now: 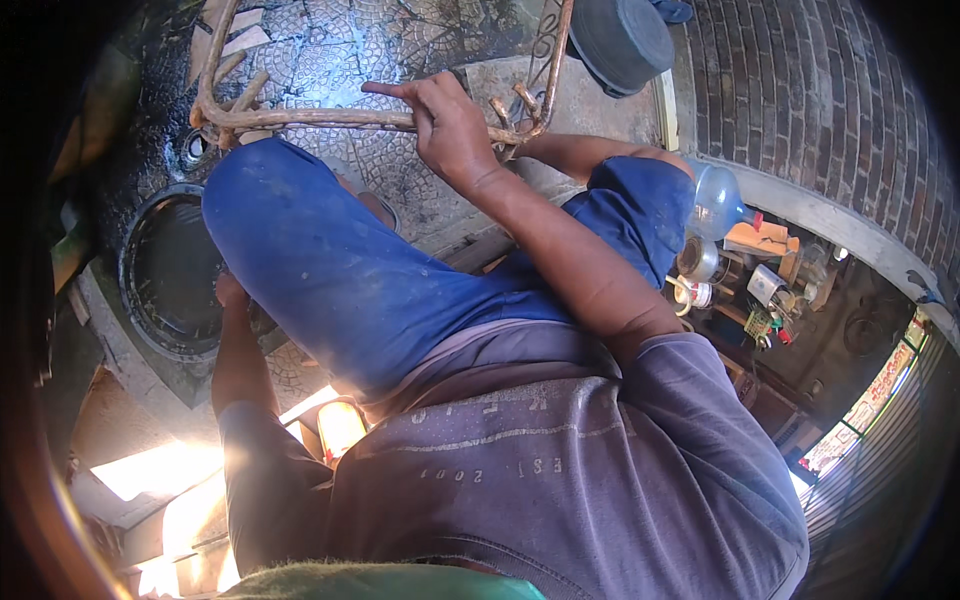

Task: The person cleans and repairs a wicker frame by hand using a cloth to wipe down the intricate wooden patterns while sitting on the ground.

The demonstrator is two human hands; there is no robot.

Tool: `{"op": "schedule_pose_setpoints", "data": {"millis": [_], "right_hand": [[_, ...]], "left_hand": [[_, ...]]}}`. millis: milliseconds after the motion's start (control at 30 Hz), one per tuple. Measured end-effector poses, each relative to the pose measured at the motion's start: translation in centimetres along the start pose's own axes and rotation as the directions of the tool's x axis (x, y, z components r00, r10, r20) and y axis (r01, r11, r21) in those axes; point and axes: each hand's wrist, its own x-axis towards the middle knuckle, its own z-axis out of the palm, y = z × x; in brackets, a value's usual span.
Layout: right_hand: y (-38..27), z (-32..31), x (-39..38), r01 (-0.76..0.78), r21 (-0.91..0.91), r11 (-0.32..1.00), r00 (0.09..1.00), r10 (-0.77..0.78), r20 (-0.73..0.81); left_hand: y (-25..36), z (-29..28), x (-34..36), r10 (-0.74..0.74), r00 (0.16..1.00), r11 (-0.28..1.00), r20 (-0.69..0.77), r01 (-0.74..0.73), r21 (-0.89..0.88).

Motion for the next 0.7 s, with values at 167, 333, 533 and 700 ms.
{"op": "schedule_pose_setpoints", "data": {"millis": [167, 333, 533, 700], "right_hand": [[-0.5, 0.1, 0.4, -0.009, 0.060, 0.998, 1.000, 0.008, 0.022], [-0.4, 0.2, 0.4, -0.028, 0.045, 0.999, 1.000, 0.027, 0.015], [0.1, 0.1, 0.0, -0.046, 0.013, 0.999, 0.999, 0.046, 0.002], [-0.4, 0.1, 0.2, -0.038, 0.037, 0.999, 0.999, 0.038, 0.003]], "left_hand": [[-2.7, 0.7, 1.3, -0.006, 1.000, 0.996, 0.007, 0.007, -0.090], [-2.8, 1.0, -0.2, -0.032, 0.994, 0.931, -0.100, -0.007, -0.365], [3.7, -4.7, -6.9, -0.020, 0.992, 0.996, -0.127, 0.008, -0.092], [3.4, -6.6, -8.6, -0.198, 0.955, 0.980, -0.220, 0.187, -0.073]]}}
